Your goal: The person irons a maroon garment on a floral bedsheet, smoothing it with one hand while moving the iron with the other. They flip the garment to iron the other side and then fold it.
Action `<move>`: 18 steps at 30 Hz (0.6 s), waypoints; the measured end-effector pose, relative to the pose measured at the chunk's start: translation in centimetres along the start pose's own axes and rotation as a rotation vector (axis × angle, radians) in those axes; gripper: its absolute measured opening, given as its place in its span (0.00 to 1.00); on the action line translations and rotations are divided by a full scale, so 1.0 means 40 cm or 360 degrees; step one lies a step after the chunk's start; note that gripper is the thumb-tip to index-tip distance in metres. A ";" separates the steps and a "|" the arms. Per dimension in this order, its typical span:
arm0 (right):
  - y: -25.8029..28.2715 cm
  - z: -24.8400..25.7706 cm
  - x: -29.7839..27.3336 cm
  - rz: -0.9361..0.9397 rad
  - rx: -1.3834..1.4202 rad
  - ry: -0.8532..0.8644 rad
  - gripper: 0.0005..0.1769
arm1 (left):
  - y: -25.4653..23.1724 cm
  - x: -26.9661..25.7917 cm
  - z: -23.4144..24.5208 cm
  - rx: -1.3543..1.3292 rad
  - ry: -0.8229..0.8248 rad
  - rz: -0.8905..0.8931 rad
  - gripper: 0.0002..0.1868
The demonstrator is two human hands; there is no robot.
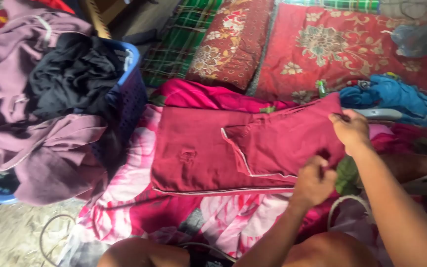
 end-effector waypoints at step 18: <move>0.588 -0.901 -0.549 0.0246 -0.0172 0.0710 0.29 | 0.220 -0.250 1.000 0.0503 -0.0791 0.0547 0.17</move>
Point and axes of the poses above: each hand's wrist, its own x-axis towards the middle knuckle, its own z-axis out of the back of the hand, y = z × x, the point moved 9 cm from there along x, towards the middle knuckle, and after that the axes turned 5 degrees about -z, right-handed, at the moved point
